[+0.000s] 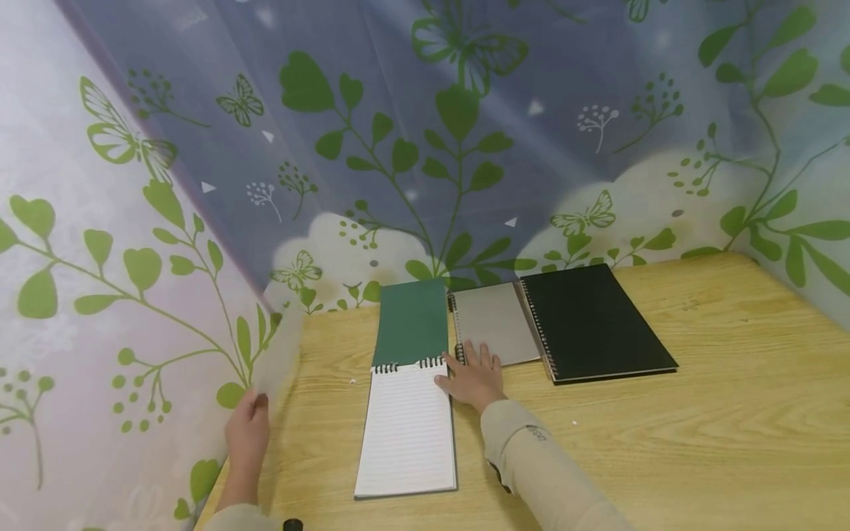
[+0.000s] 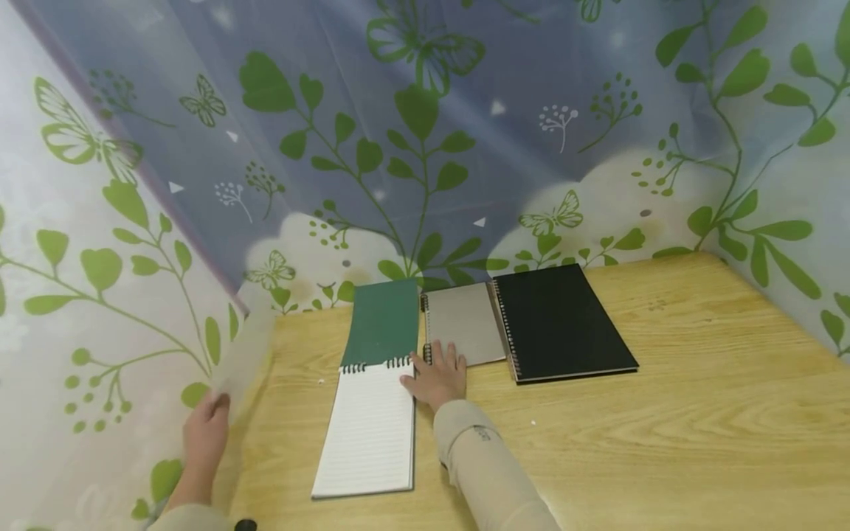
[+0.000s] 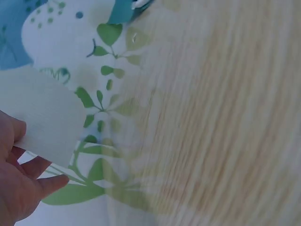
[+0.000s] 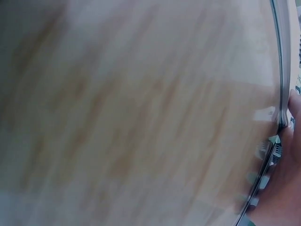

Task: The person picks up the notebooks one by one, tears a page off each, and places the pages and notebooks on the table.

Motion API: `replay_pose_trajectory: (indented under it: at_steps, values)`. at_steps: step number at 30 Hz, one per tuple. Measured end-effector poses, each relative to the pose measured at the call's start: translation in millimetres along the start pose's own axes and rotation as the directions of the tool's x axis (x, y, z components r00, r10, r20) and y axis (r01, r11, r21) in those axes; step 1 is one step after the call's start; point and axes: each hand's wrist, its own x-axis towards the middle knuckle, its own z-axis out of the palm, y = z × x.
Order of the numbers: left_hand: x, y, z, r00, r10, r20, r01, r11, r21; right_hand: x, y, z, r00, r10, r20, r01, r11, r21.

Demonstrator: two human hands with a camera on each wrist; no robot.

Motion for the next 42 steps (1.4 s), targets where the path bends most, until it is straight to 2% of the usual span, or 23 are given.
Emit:
replay_pose_trajectory:
  at_steps: [1, 3, 5, 8, 10, 12, 18, 20, 22, 25, 26, 28, 29, 34, 35, 36, 42]
  values:
    - [-0.7, 2.8, -0.7, 0.998, 0.058, -0.002, -0.057, 0.995, 0.077, 0.2, -0.2, -0.2, 1.000, 0.000, 0.001, 0.000, 1.000, -0.003]
    - [-2.8, 6.2, -0.3, 0.992, 0.113, 0.048, -0.120, 0.973, 0.200, 0.6, -0.5, -0.6, 1.000, 0.000, 0.000, 0.000, 1.000, -0.012]
    - [-5.3, 7.2, 1.6, 0.982, 0.121, 0.145, -0.158, 0.946, 0.283, 0.8, -1.0, -1.3, 1.000, -0.003, -0.002, 0.003, 1.000, -0.018]
    - [-9.5, 4.9, 6.6, 0.945, 0.091, 0.314, -0.210, 0.906, 0.367, 0.8, -2.2, -2.6, 1.000, -0.006, 0.000, 0.006, 1.000, -0.021]
    - [-10.8, 2.4, 10.5, 0.917, 0.076, 0.392, -0.239, 0.891, 0.387, 0.8, -2.7, -3.0, 1.000, -0.008, 0.001, 0.008, 1.000, -0.017]
    - [-11.2, 1.2, 13.5, 0.897, 0.076, 0.435, -0.268, 0.877, 0.399, 0.5, -3.3, -3.4, 1.000, -0.008, 0.005, 0.008, 1.000, -0.012]
    - [-4.8, -6.5, 18.6, 0.848, 0.055, 0.526, -0.291, 0.879, 0.378, 0.4, -2.6, 0.8, 1.000, -0.014, 0.009, 0.014, 1.000, 0.007]
    - [-2.2, -10.3, 19.6, 0.829, 0.047, 0.557, -0.289, 0.890, 0.354, 1.4, -2.2, 3.5, 1.000, -0.013, 0.011, 0.013, 1.000, 0.007]
    - [-0.8, -13.0, 20.1, 0.817, 0.048, 0.575, -0.290, 0.896, 0.336, 2.2, -2.1, 5.1, 1.000, -0.012, 0.013, 0.012, 1.000, 0.008]
    - [-2.0, -9.5, 18.8, 0.799, 0.040, 0.600, -0.274, 0.912, 0.304, 1.5, -2.0, 5.9, 1.000, -0.016, 0.014, 0.016, 1.000, 0.017]
    - [-2.8, -8.2, 18.9, 0.796, 0.042, 0.603, -0.275, 0.913, 0.300, 0.9, -1.8, 5.8, 1.000, -0.018, 0.015, 0.017, 1.000, 0.021]
    - [-4.1, -4.8, 20.3, 0.802, 0.052, 0.595, -0.276, 0.915, 0.293, -0.4, -1.3, 4.7, 1.000, -0.025, 0.014, 0.025, 0.999, 0.036]
    - [-4.5, -2.8, 21.4, 0.799, 0.064, 0.597, -0.299, 0.904, 0.304, -1.1, -0.8, 3.9, 0.999, -0.028, 0.015, 0.027, 0.999, 0.043]
    - [-1.9, 8.3, 27.8, 0.832, 0.042, 0.553, -0.292, 0.881, 0.373, -0.5, 2.3, 0.2, 0.999, -0.048, 0.014, 0.047, 0.995, 0.082]
    - [-0.6, 10.3, 28.6, 0.835, 0.025, 0.549, -0.282, 0.877, 0.389, 0.4, 2.9, -0.1, 0.999, -0.048, 0.014, 0.046, 0.995, 0.087]
    - [0.6, 12.3, 29.2, 0.844, -0.004, 0.536, -0.246, 0.886, 0.394, 1.2, 3.4, -0.3, 0.999, -0.050, 0.011, 0.049, 0.994, 0.094]
    - [5.4, 16.8, 30.2, 0.835, -0.091, 0.543, -0.176, 0.890, 0.420, 5.8, 5.9, 1.5, 0.998, -0.055, -0.024, 0.057, 0.995, 0.085]
